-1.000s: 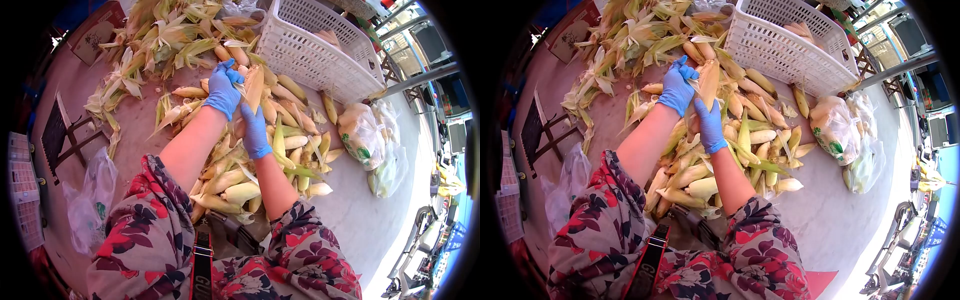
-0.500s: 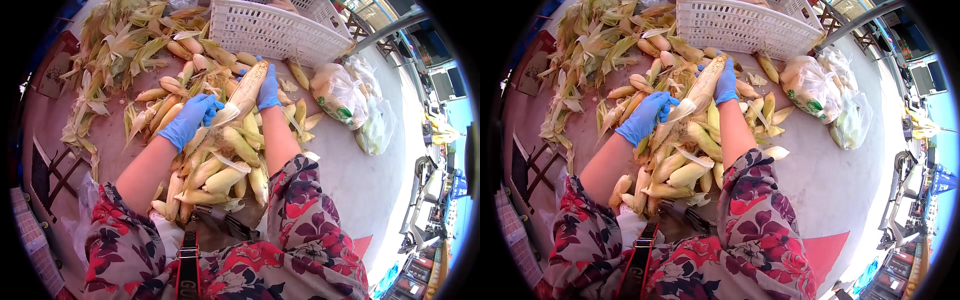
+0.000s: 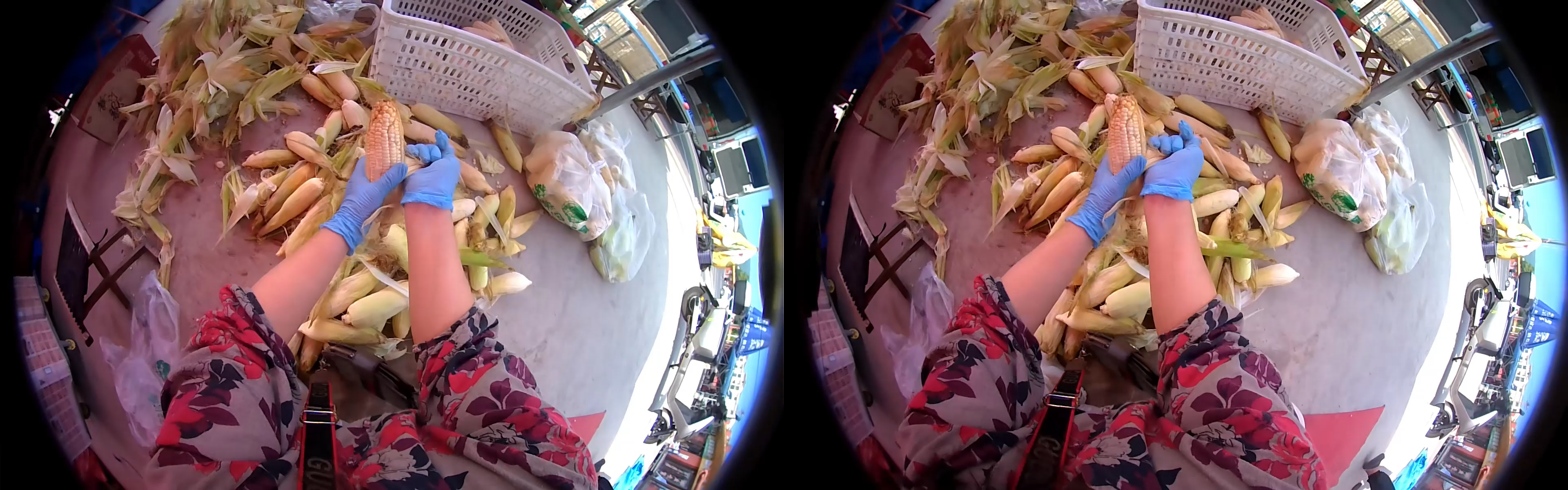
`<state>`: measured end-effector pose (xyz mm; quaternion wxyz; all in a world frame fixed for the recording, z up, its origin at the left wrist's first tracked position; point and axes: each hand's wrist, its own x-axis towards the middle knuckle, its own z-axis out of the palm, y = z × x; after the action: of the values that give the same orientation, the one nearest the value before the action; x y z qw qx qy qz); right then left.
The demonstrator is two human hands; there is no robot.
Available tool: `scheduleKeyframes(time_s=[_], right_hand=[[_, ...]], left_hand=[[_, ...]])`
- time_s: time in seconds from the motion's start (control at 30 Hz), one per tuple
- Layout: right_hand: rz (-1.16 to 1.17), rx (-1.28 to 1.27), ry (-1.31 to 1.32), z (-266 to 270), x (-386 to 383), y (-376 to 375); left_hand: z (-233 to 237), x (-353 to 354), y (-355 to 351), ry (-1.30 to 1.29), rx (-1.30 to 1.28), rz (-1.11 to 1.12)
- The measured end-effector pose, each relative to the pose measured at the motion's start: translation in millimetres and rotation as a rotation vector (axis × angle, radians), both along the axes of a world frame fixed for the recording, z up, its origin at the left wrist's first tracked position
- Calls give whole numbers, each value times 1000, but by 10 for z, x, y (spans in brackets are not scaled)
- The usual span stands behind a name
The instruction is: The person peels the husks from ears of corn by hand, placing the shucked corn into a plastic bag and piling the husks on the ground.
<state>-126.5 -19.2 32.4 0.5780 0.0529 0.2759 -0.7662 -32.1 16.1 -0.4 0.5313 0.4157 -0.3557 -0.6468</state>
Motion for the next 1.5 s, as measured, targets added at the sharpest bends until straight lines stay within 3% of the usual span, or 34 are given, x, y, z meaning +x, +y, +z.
scheduleKeyframes(time_s=[0.07,0.13,0.2,0.23,0.27,0.3,0.33,0.37,0.4,0.43,0.47,0.57,0.63,0.67,0.7,0.77,0.8,0.93,1.07,1.17,1.2,1.3,1.37,1.4,1.43,1.5], right_hand=[[-79,41,255,49,43,17],[-35,-91,340,156,289,154],[-4,-86,411,141,417,219],[33,-143,549,5,554,277],[164,-149,602,37,726,417],[38,-166,764,53,894,483],[51,-85,894,23,1037,569],[184,-140,805,173,1046,710],[198,-154,776,309,1142,822],[233,-328,1004,438,1184,1021],[323,-289,981,466,1242,1064],[311,-257,1058,467,898,867],[263,-145,1477,642,430,681],[223,-64,1707,701,274,631],[213,-118,1766,599,236,577],[174,-255,1880,515,173,414],[496,-458,1121,583,98,463],[862,-372,333,342,129,560],[808,-236,705,240,178,690],[813,-200,900,145,272,844],[849,-187,855,5,362,912],[927,-164,960,-81,453,1096],[1161,-115,1084,-318,464,1096],[1215,-124,1053,-206,457,1144],[1206,-198,1018,-453,504,1129],[1139,-426,1191,-422,526,1174]], left_hand=[[2,185,-257,-262,61,-204],[-149,282,-484,-382,67,-96],[-167,435,-612,-254,92,-148],[-430,577,-781,30,269,-135],[-240,663,-736,344,342,-282],[-503,974,-964,-66,248,-322],[-463,1006,-981,51,314,-259],[-410,1045,-985,168,376,-191],[-641,1312,-1154,10,335,-143],[-621,1262,-1126,13,342,-120],[-604,1234,-1092,20,357,-93],[-205,1424,-1161,2,385,27],[253,1233,-1068,85,258,38],[224,1238,-1212,172,266,-14],[521,963,-1021,119,223,23],[654,640,-888,166,148,4],[670,505,-849,189,106,-5],[817,280,-594,199,13,-114],[770,417,-452,194,-59,-293],[734,557,-356,-20,-58,-425],[565,653,-393,-6,49,-443],[628,671,-217,-109,119,-467],[496,759,-214,-167,104,-472],[553,785,-191,-259,108,-506],[529,791,-174,-292,74,-506],[572,799,-128,-364,17,-533]])
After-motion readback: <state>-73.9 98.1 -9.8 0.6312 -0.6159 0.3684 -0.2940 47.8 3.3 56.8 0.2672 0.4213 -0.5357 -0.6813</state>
